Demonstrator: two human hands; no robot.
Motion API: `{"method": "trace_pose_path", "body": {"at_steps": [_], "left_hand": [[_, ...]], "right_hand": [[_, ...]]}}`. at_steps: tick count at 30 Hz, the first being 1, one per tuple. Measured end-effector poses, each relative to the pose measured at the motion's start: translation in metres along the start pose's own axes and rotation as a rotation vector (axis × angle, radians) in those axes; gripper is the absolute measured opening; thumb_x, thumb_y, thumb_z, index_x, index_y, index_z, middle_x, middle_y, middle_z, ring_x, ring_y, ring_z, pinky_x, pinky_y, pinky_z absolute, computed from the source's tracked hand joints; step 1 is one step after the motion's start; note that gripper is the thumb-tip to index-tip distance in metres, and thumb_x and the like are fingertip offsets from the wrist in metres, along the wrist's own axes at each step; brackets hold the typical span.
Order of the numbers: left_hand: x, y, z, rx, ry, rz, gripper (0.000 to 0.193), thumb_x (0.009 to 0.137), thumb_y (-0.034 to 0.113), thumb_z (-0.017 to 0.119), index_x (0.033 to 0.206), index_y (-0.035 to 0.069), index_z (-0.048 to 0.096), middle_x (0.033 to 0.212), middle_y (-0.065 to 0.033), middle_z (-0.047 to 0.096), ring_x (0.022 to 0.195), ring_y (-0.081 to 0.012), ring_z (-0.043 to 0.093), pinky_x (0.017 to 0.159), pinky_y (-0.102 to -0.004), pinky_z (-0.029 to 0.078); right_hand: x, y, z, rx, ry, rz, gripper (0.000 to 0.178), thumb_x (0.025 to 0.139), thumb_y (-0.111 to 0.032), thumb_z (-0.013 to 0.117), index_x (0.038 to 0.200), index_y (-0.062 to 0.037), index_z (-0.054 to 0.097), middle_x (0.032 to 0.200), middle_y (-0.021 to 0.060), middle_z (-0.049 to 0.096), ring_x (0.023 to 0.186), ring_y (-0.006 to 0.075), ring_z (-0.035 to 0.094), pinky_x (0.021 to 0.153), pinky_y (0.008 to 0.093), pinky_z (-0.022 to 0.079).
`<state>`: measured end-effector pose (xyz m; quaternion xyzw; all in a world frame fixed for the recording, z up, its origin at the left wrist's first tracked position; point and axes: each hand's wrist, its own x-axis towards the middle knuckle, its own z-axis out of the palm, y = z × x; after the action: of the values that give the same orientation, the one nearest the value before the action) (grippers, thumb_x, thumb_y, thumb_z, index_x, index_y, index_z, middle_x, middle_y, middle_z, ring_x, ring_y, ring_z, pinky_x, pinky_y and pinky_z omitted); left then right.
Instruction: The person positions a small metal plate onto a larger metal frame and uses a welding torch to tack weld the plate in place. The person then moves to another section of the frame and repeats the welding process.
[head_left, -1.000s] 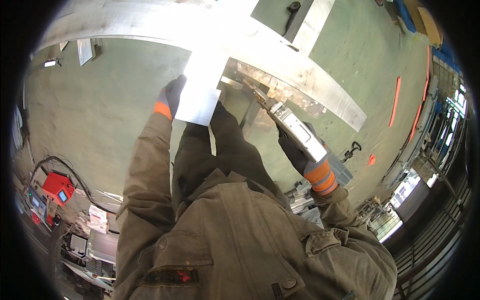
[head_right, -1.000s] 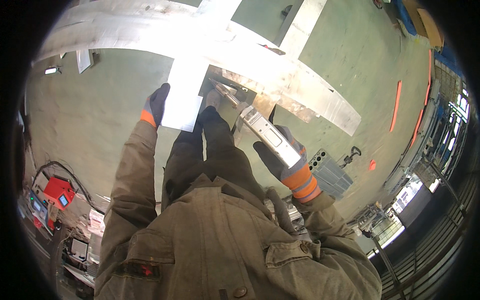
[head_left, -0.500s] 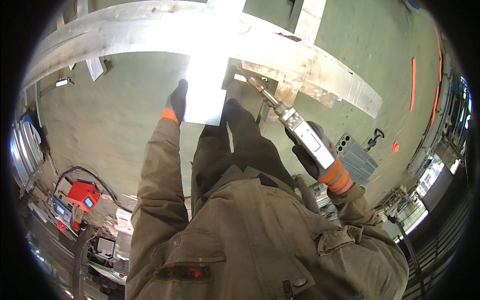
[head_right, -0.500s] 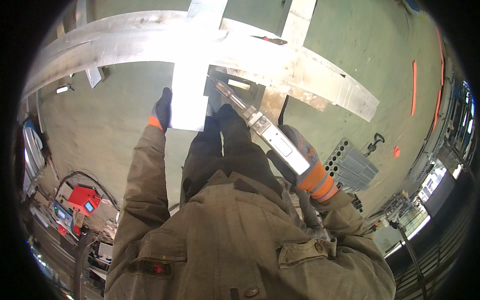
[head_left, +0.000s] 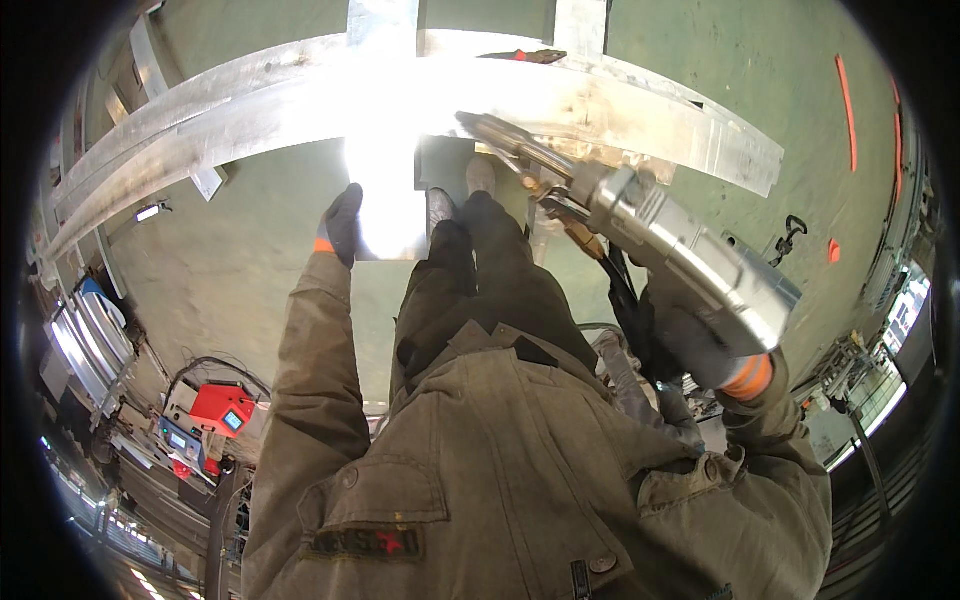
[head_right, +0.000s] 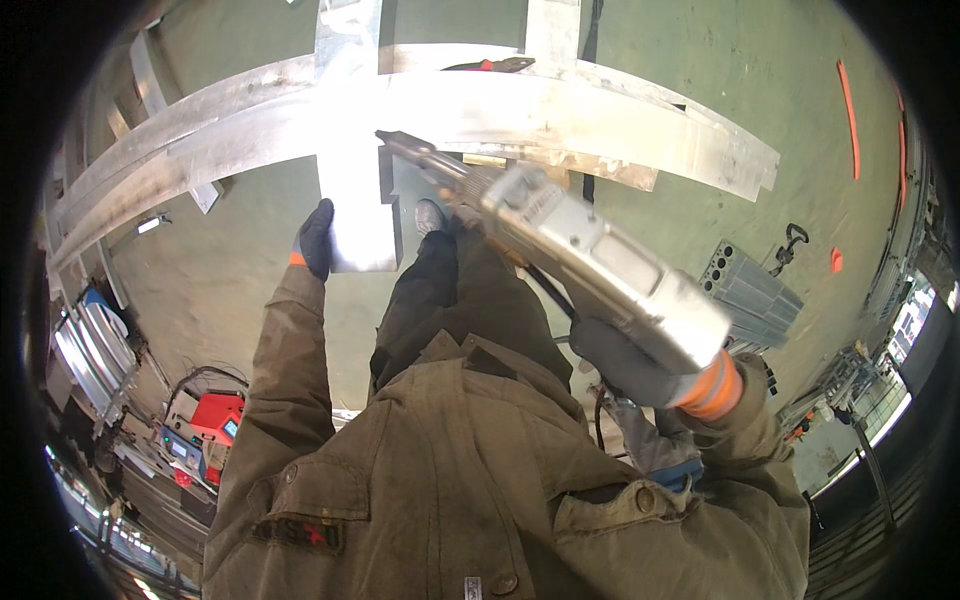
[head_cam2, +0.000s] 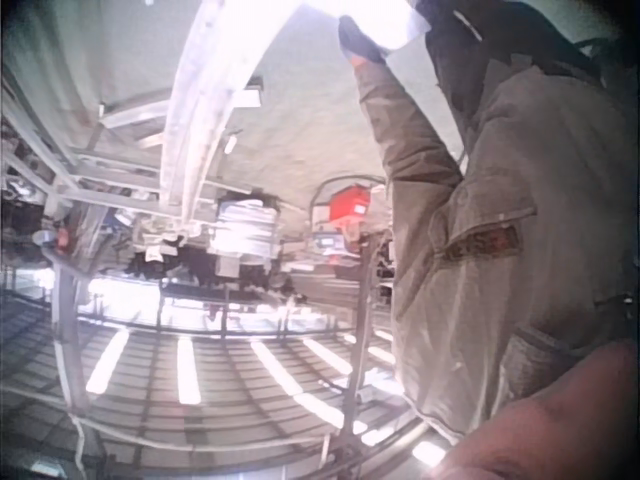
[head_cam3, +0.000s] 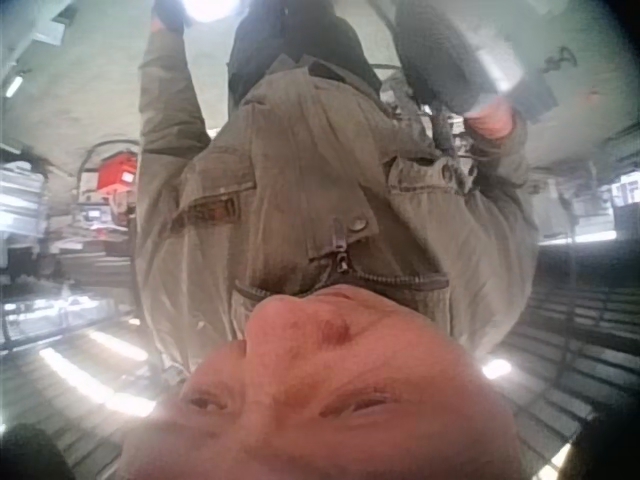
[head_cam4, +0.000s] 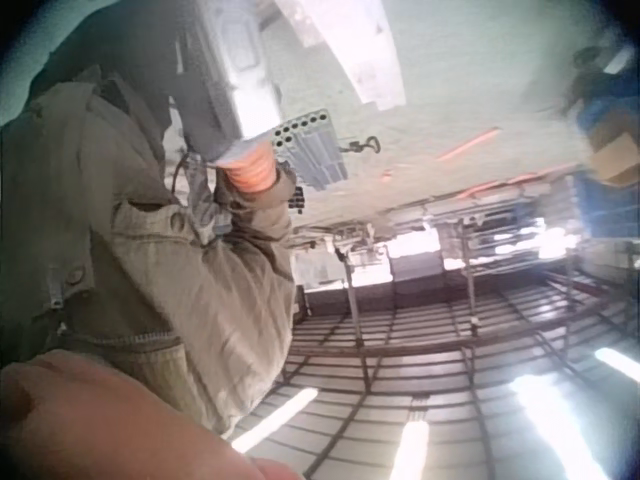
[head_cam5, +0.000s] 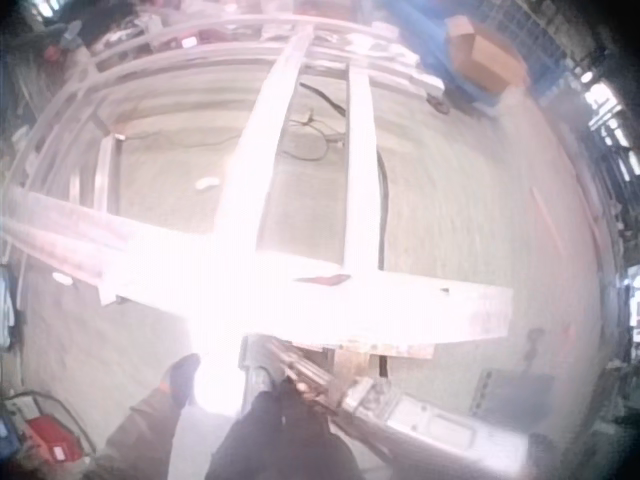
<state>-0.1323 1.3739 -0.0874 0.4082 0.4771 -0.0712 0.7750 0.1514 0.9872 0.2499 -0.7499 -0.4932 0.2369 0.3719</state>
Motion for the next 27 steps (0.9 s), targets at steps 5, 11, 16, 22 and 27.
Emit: {"method": "trace_pose_path", "body": {"at_steps": [5,11,16,22,27], "left_hand": [[-0.012,0.009,0.014,-0.027,0.011,0.009,0.060,0.109,0.045,0.067,0.139,-0.007,0.066,0.131,-0.0135,0.072,0.118,-0.0239,0.070,0.101,-0.0393,0.059],[-0.020,0.008,0.018,0.152,0.212,0.008,0.055,0.107,0.040,0.070,0.139,-0.005,0.066,0.132,-0.0139,0.073,0.117,-0.0234,0.070,0.103,-0.0371,0.057],[-0.025,0.002,0.018,0.625,0.203,0.053,0.053,0.095,0.023,0.087,0.138,0.000,0.066,0.128,-0.0099,0.074,0.112,-0.0206,0.070,0.097,-0.0363,0.058],[-0.044,-0.002,0.029,0.515,0.135,0.089,0.060,0.087,0.022,0.092,0.135,-0.002,0.065,0.123,-0.0124,0.076,0.111,-0.0230,0.071,0.096,-0.0390,0.059],[-0.037,0.008,0.037,0.502,0.153,0.036,0.069,0.080,0.022,0.097,0.135,-0.003,0.064,0.124,-0.0131,0.076,0.112,-0.0238,0.072,0.095,-0.0389,0.061]], "right_hand": [[0.032,-0.006,-0.025,0.873,-0.027,0.820,0.047,0.101,-0.020,0.064,0.139,0.0076,0.059,0.108,0.0182,0.072,0.079,0.0219,0.069,0.073,0.0341,0.056],[0.066,0.024,0.019,1.308,-0.001,1.275,0.041,0.112,-0.035,0.054,0.119,0.0008,0.071,0.078,0.0068,0.068,0.062,0.0129,0.064,0.056,0.0265,0.052],[0.066,0.047,0.054,1.461,0.251,1.456,0.039,0.112,-0.037,0.059,0.115,-0.0002,0.071,0.079,0.0064,0.071,0.057,0.0109,0.065,0.050,0.0240,0.054],[0.064,0.069,0.070,1.520,0.292,1.467,0.037,0.110,-0.036,0.062,0.121,-0.0011,0.067,0.093,0.0097,0.076,0.059,0.0129,0.069,0.050,0.0244,0.057],[0.059,0.080,0.087,1.549,0.317,1.453,0.036,0.109,-0.034,0.064,0.128,-0.0034,0.064,0.100,0.0126,0.078,0.062,0.0135,0.071,0.051,0.0244,0.060]]}}
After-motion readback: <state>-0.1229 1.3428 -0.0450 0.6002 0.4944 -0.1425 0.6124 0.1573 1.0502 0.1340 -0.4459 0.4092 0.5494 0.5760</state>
